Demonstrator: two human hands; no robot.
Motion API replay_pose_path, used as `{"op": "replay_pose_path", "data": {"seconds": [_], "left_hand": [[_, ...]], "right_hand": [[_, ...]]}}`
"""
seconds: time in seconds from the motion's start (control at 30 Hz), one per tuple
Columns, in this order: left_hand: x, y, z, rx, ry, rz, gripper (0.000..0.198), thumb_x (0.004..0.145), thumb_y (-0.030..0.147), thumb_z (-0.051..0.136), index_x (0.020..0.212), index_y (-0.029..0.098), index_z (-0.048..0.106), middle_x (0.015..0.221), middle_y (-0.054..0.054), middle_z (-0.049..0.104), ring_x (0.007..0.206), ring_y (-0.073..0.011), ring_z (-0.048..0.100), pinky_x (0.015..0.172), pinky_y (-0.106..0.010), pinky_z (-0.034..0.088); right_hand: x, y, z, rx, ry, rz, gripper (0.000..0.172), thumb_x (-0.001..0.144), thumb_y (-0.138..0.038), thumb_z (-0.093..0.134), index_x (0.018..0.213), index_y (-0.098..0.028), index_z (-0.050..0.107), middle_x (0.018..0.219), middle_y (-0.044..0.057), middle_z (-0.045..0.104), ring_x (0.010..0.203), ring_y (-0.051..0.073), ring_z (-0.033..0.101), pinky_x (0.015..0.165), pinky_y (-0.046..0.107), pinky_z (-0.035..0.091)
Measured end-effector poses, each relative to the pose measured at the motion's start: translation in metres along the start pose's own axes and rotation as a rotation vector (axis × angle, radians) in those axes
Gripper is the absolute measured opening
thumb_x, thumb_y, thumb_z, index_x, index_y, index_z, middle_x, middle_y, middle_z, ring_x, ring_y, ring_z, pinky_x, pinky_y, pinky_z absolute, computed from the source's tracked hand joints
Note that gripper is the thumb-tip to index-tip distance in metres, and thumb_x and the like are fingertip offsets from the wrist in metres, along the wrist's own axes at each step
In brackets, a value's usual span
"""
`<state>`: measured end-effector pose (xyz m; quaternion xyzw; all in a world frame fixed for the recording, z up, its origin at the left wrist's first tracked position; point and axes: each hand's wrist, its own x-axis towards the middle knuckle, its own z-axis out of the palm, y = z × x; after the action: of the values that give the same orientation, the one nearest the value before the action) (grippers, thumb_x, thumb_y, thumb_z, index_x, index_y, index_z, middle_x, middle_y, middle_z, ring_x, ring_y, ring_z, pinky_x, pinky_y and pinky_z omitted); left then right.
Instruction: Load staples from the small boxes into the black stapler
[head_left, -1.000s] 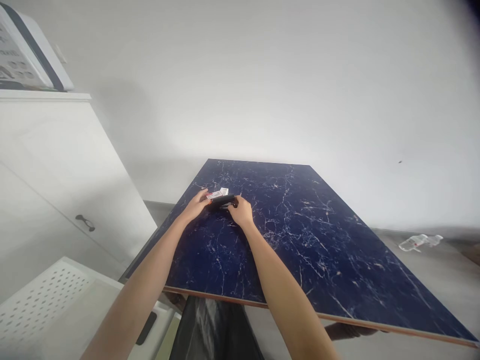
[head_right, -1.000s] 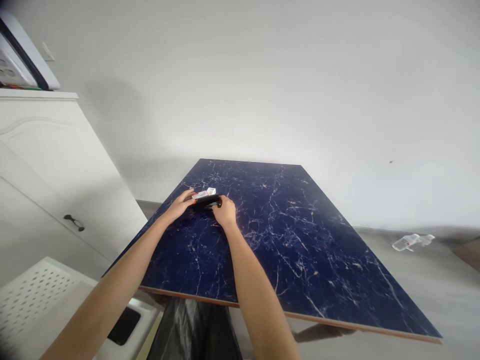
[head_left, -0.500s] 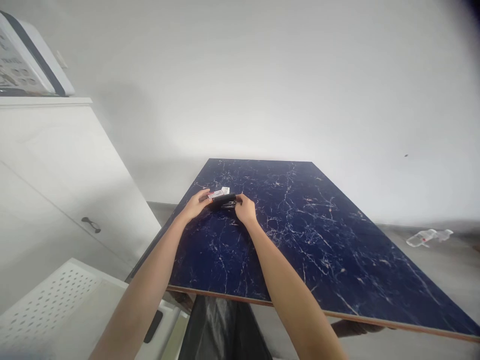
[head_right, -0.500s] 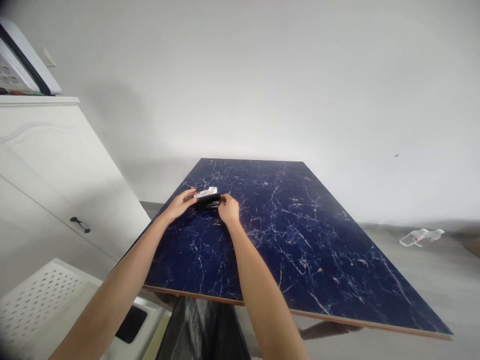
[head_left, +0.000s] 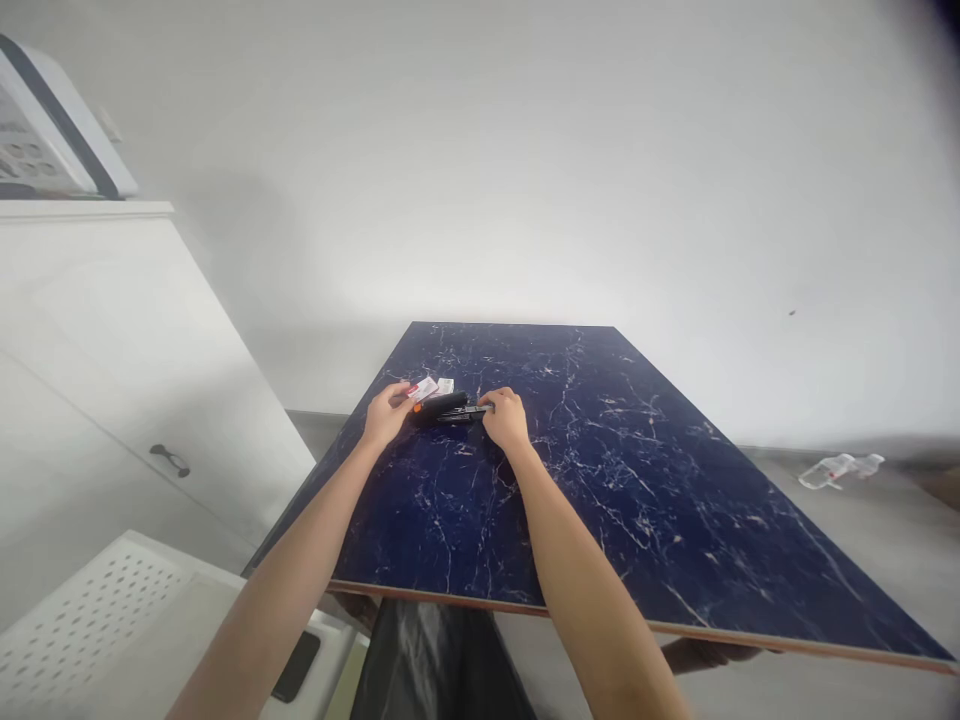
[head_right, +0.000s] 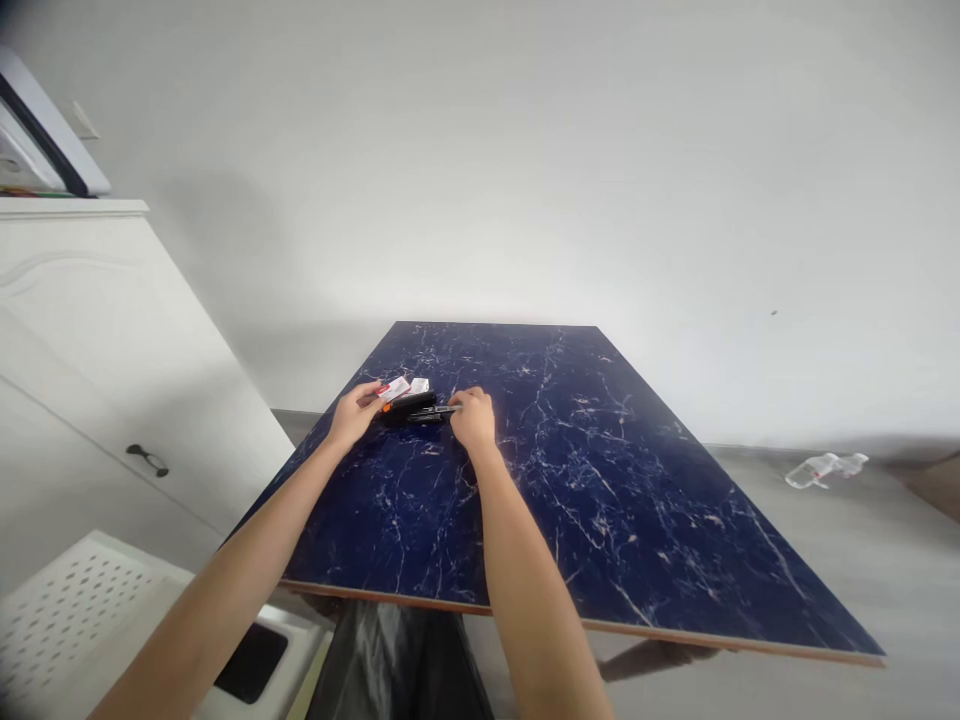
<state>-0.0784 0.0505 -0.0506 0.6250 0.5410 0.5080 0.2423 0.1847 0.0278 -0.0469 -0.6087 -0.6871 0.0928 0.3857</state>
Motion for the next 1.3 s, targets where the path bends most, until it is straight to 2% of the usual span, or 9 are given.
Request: {"op": "replay_pose_path", "data": {"seconds": [0.13,0.27,0.37,0.53,0.7,0.77,0.87,1.03,1.3], "left_hand": [[0.003,0.0,0.004,-0.121,0.117,-0.027,0.041,0.077,0.025,0.073,0.117,0.02,0.069,0.124,-0.01,0.071,0.105,-0.0235,0.07,0.095,-0.038,0.055],[0.004,0.005,0.002,-0.249,0.243,-0.101,0.038,0.074,0.019,0.072,0.112,0.018,0.07,0.117,-0.009,0.074,0.112,-0.0245,0.068,0.103,-0.039,0.051],[0.004,0.01,0.0,-0.371,0.275,-0.191,0.039,0.072,0.017,0.072,0.112,0.018,0.069,0.116,-0.01,0.074,0.11,-0.025,0.07,0.099,-0.041,0.054],[0.004,0.015,0.002,-0.489,0.269,-0.241,0.038,0.072,0.019,0.074,0.11,0.017,0.068,0.114,-0.01,0.073,0.104,-0.0249,0.072,0.088,-0.038,0.06],[0.008,0.014,0.002,-0.566,0.358,-0.266,0.029,0.07,0.014,0.074,0.099,0.016,0.07,0.106,-0.009,0.073,0.101,-0.0235,0.073,0.088,-0.037,0.061],[0.008,0.017,0.0,-0.649,0.317,-0.277,0.026,0.071,0.013,0.074,0.096,0.015,0.07,0.106,-0.009,0.074,0.102,-0.0228,0.072,0.09,-0.035,0.06],[0.005,0.029,-0.003,-0.748,0.134,-0.3,0.023,0.073,0.012,0.074,0.096,0.015,0.071,0.11,-0.011,0.074,0.105,-0.0232,0.072,0.091,-0.033,0.06],[-0.006,0.048,-0.001,-0.779,-0.156,-0.318,0.029,0.078,0.011,0.069,0.107,0.015,0.071,0.114,-0.012,0.074,0.108,-0.0242,0.071,0.094,-0.034,0.061],[-0.011,0.051,0.004,-0.758,-0.21,-0.296,0.029,0.077,0.011,0.077,0.104,0.018,0.069,0.116,-0.009,0.073,0.112,-0.0216,0.069,0.098,-0.032,0.059]], "right_hand": [[-0.003,-0.002,0.002,-0.044,-0.134,-0.149,0.047,0.076,0.003,0.048,0.101,-0.026,0.075,0.116,0.006,0.065,0.105,0.024,0.055,0.095,0.036,0.041],[-0.005,-0.009,-0.001,-0.174,-0.085,-0.17,0.039,0.08,-0.002,0.05,0.103,-0.024,0.072,0.111,0.009,0.067,0.104,0.028,0.055,0.09,0.039,0.041],[-0.004,-0.013,-0.005,-0.193,-0.042,-0.17,0.034,0.081,-0.004,0.05,0.105,-0.021,0.068,0.103,0.011,0.069,0.1,0.028,0.057,0.086,0.038,0.042],[0.002,-0.005,-0.007,0.043,0.006,0.026,0.022,0.084,-0.014,0.054,0.102,-0.022,0.065,0.094,0.006,0.072,0.089,0.023,0.064,0.079,0.032,0.045],[0.006,0.004,-0.007,0.365,0.151,0.232,0.021,0.089,-0.022,0.052,0.105,-0.021,0.066,0.1,0.005,0.074,0.093,0.019,0.069,0.087,0.03,0.049],[0.007,0.003,-0.008,0.454,0.223,0.312,0.025,0.091,-0.029,0.052,0.109,-0.02,0.066,0.103,0.009,0.074,0.093,0.02,0.071,0.085,0.031,0.052],[0.008,-0.005,-0.009,0.62,0.25,0.36,0.035,0.093,-0.039,0.049,0.117,-0.017,0.063,0.107,0.012,0.073,0.087,0.021,0.073,0.078,0.031,0.056],[0.006,-0.025,-0.008,0.75,0.217,0.221,0.036,0.092,-0.044,0.055,0.116,-0.019,0.064,0.102,0.008,0.074,0.08,0.018,0.073,0.078,0.03,0.058],[-0.002,-0.041,-0.013,0.635,0.234,0.081,0.031,0.092,-0.043,0.056,0.109,-0.021,0.07,0.097,0.006,0.075,0.083,0.018,0.071,0.081,0.029,0.056]]}}
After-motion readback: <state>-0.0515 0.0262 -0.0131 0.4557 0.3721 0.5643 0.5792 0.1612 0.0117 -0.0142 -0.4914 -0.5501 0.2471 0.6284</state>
